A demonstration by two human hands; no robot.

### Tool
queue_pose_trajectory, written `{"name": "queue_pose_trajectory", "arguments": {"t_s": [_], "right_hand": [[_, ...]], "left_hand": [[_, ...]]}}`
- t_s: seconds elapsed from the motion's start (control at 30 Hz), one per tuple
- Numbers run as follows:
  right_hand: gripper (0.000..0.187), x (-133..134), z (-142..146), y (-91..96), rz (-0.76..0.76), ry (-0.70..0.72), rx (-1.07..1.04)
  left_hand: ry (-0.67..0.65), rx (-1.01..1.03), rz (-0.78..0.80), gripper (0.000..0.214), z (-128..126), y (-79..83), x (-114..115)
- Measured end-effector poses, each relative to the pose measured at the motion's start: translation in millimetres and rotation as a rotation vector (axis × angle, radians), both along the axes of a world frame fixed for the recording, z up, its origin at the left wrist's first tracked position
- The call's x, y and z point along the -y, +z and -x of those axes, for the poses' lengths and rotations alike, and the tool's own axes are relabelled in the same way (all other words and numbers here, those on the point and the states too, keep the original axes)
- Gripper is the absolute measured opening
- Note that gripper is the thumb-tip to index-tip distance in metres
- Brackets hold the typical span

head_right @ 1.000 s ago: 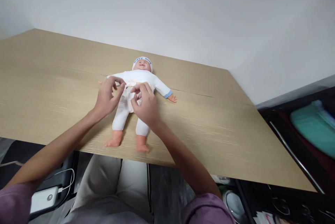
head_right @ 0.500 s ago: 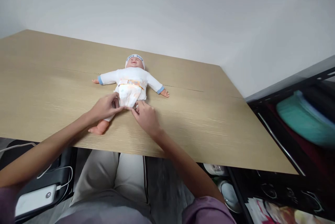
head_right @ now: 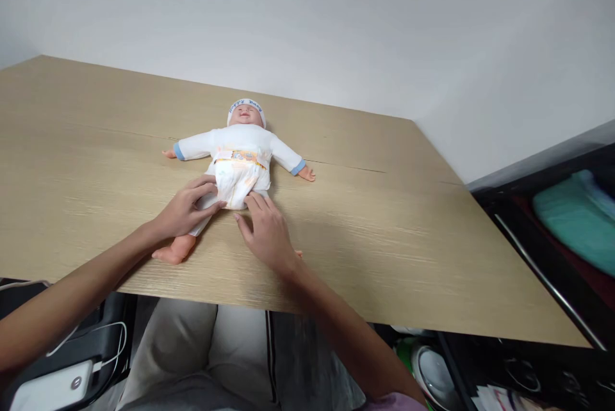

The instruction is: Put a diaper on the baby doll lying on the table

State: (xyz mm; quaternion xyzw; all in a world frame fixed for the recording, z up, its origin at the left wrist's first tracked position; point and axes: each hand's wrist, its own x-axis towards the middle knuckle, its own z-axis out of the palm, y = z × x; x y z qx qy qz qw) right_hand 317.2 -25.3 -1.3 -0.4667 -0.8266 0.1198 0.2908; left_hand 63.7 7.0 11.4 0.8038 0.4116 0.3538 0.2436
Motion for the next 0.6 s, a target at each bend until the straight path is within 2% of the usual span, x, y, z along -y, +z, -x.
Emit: {"name": "queue_pose_trajectory", "arguments": {"t_s": [0.13, 0.27, 0.37, 0.47, 0.6], "right_hand": [[0.012, -3, 1, -3.5, 0.074, -0.064, -0.078], [0.030, -7, 1, -6.0, 0.170, -0.194, -0.307], [0.029, -9, 1, -5.3, 0.072, -0.255, -0.382], [0.025, -11, -1, -4.4, 0.006, -0.291, -0.339], [0.027, -11, -2, -5.3, 0.000, -0.320, -0.257]], "left_hand": [[0.018, -0.048, 0.055, 0.027, -1, 0.1, 0], [0.076, 0.034, 0.137, 0.031, 0, -3.5, -1], [0.091, 0.184, 0.205, 0.040, 0, -11.0, -4], [0.145, 0.344, 0.257, 0.055, -2, -19.2, -7], [0.223, 0.389, 0.316, 0.062, -3, -19.8, -5]]}}
